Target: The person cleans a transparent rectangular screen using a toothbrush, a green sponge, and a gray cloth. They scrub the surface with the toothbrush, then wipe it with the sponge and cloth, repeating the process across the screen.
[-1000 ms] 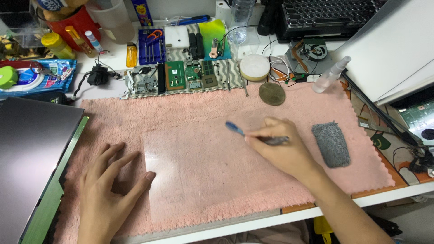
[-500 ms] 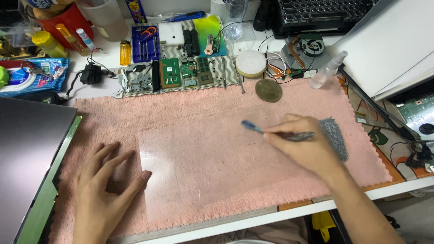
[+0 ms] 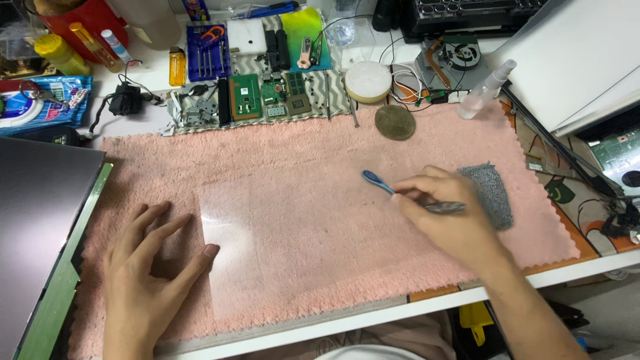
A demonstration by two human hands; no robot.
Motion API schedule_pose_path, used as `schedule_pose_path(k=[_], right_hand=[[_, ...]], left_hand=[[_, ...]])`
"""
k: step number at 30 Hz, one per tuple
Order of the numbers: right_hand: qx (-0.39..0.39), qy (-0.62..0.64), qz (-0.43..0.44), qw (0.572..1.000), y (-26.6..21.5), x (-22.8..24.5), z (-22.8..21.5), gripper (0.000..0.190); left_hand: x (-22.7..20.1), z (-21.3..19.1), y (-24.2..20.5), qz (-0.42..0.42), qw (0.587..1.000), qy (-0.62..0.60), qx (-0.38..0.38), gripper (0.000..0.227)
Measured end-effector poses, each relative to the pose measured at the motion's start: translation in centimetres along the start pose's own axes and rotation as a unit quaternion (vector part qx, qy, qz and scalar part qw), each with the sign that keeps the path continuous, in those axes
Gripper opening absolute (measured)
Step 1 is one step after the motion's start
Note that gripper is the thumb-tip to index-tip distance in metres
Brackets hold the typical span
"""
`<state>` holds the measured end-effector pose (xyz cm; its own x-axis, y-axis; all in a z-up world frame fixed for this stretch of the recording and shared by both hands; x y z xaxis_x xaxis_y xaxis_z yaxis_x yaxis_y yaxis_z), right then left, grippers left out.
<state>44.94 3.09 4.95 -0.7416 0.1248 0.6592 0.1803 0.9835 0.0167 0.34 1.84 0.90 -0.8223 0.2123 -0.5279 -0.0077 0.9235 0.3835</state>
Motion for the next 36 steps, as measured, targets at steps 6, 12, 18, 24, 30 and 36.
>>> schedule_pose_path(k=[6, 12, 18, 24, 30, 36], right_hand=[[0.040, 0.028, -0.067, 0.997, -2.1, -1.1, -0.1, 0.023], [0.021, -0.004, -0.015, 1.000, -1.4, -1.2, 0.3, 0.031], [0.055, 0.008, -0.041, 0.998, -2.8, -2.2, -2.1, 0.041], [0.061, 0.052, -0.026, 0.996, -3.3, -1.3, -0.5, 0.030], [0.110, 0.040, 0.083, 0.990, -3.9, -3.6, -3.8, 0.026], [0.110, 0.089, -0.054, 0.989, -4.7, -2.4, -1.5, 0.029]], left_hand=[[0.2, 0.1, 0.0, 0.010, 1.000, -0.003, -0.007, 0.060], [-0.2, -0.1, 0.0, 0.006, 1.000, -0.002, 0.003, 0.060], [0.1, 0.1, 0.1, 0.024, 1.000, -0.005, -0.004, 0.060], [-0.8, -0.3, 0.1, 0.022, 1.000, -0.021, -0.001, 0.057], [-0.6, -0.1, 0.0, 0.022, 1.000, -0.008, 0.000, 0.060], [-0.7, -0.1, -0.1, 0.011, 1.000, -0.005, 0.006, 0.059]])
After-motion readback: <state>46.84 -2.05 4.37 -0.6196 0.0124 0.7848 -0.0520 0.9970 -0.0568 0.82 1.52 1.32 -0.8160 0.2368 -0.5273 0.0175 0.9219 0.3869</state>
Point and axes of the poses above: each hand's wrist, its own y-axis towards the middle knuckle, its own z-axis out of the palm, x = y × z, the point moved 2 cm from there along y, towards the middle knuckle, and after that the axes turned 5 degrees about -x, right-handed, at the moved point
